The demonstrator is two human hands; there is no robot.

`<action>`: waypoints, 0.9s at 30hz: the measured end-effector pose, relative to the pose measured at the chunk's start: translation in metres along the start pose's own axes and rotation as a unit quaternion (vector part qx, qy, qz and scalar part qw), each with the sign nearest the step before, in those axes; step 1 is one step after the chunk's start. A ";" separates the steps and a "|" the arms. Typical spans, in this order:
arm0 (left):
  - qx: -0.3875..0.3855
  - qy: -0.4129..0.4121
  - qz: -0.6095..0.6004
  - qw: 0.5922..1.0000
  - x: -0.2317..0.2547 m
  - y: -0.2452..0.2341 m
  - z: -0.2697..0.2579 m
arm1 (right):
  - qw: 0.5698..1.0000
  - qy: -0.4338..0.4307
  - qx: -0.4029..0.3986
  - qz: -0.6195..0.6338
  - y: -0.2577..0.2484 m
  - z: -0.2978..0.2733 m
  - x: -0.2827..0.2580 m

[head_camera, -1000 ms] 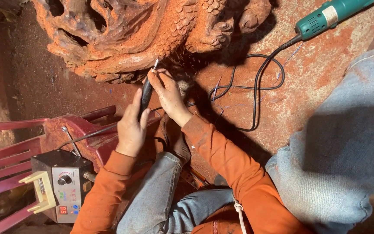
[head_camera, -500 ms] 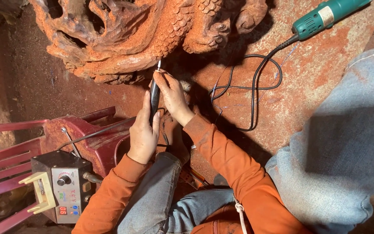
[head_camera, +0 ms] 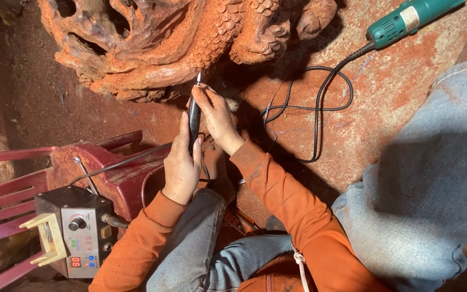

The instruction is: Carving intricate details into a large wooden dragon sculpture using a handheld rotary tool

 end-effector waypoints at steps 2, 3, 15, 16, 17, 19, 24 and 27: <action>0.001 -0.001 0.001 1.000 -0.001 0.002 0.000 | 1.000 0.010 0.001 0.000 0.000 0.003 0.005; 0.003 -0.002 0.003 1.000 -0.001 0.004 0.000 | 1.000 0.020 0.003 0.001 0.000 0.005 0.008; -0.006 -0.003 0.008 1.000 -0.002 0.007 0.000 | 1.000 0.007 0.005 -0.016 -0.010 0.013 0.021; -0.005 -0.003 0.008 1.000 -0.002 0.007 0.001 | 1.000 0.008 0.004 -0.015 -0.011 0.014 0.023; -0.009 -0.004 0.007 1.000 -0.002 0.007 0.001 | 1.000 0.004 0.005 -0.018 -0.011 0.014 0.025; -0.012 -0.004 0.007 1.000 -0.001 0.006 0.002 | 1.000 0.001 0.005 -0.021 -0.012 0.015 0.027; -0.033 -0.004 0.004 0.999 0.005 0.000 0.002 | 0.999 0.005 0.011 -0.038 -0.011 0.012 0.029; -0.017 0.015 0.013 1.000 -0.004 0.000 0.003 | 0.997 0.008 0.007 -0.075 0.004 0.002 -0.005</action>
Point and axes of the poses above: each hand's wrist, its own z-axis towards the middle knuckle, its own y-axis out of the palm, x = y × z, the point moved 1 cm from there along z, towards the middle knuckle, and after that the axes turned 15 degrees about z, right-handed, at the moved point
